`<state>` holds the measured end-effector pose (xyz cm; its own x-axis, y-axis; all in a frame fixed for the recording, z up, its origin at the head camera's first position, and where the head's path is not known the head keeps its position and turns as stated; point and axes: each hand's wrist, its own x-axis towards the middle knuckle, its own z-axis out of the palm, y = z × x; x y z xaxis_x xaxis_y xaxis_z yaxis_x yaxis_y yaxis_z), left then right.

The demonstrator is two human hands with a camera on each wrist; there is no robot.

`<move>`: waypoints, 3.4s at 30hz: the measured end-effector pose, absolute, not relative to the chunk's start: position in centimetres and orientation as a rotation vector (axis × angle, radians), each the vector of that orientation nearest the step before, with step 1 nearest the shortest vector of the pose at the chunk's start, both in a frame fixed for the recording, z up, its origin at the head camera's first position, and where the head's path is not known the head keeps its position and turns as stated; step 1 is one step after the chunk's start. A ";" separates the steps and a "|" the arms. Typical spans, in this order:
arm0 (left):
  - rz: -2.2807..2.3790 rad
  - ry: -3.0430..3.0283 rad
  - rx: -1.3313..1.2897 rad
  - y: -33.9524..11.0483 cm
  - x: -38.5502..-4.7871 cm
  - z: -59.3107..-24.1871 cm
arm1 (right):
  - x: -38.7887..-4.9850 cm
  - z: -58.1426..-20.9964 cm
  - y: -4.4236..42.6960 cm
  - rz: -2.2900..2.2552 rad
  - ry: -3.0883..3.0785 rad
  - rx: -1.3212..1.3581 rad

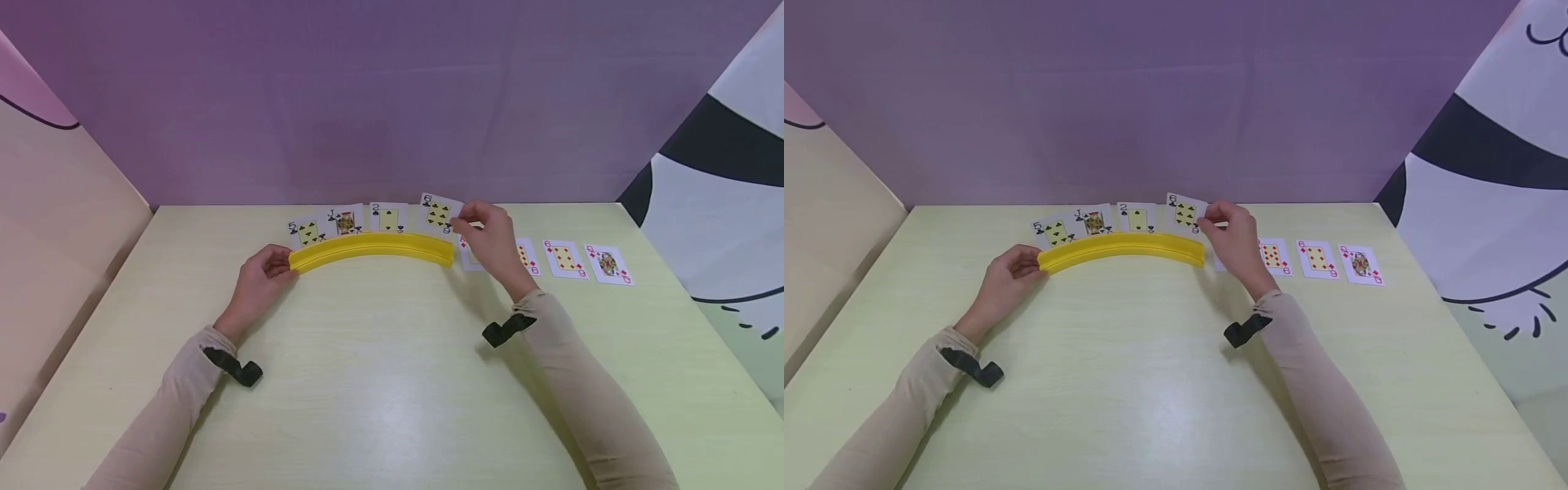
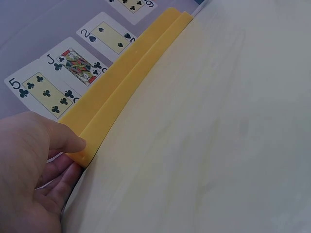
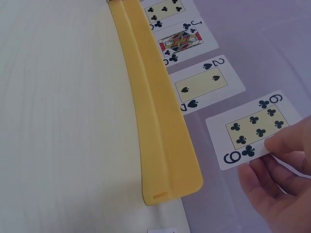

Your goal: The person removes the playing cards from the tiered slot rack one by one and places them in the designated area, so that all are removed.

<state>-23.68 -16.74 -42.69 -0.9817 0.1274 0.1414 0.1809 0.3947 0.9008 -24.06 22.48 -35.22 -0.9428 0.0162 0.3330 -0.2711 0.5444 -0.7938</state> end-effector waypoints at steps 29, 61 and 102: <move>-1.666 -2.582 -0.306 -16.9 -24.0 -42.8 | -19.5 -33.8 24.6 1.291 -2.557 0.236; -1.671 -2.568 -0.298 -16.9 -24.1 -43.2 | -18.9 -36.6 28.5 1.433 -2.999 -0.004; -1.679 -2.596 -0.281 -16.9 -24.0 -42.8 | -19.3 -37.3 30.6 1.684 -3.214 0.048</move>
<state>-23.97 -16.88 -42.84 -0.9829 0.1314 0.1292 0.1717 0.3986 0.9009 -19.26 30.64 -37.34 -0.8835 -0.2393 -0.4027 0.1949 0.5939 -0.7805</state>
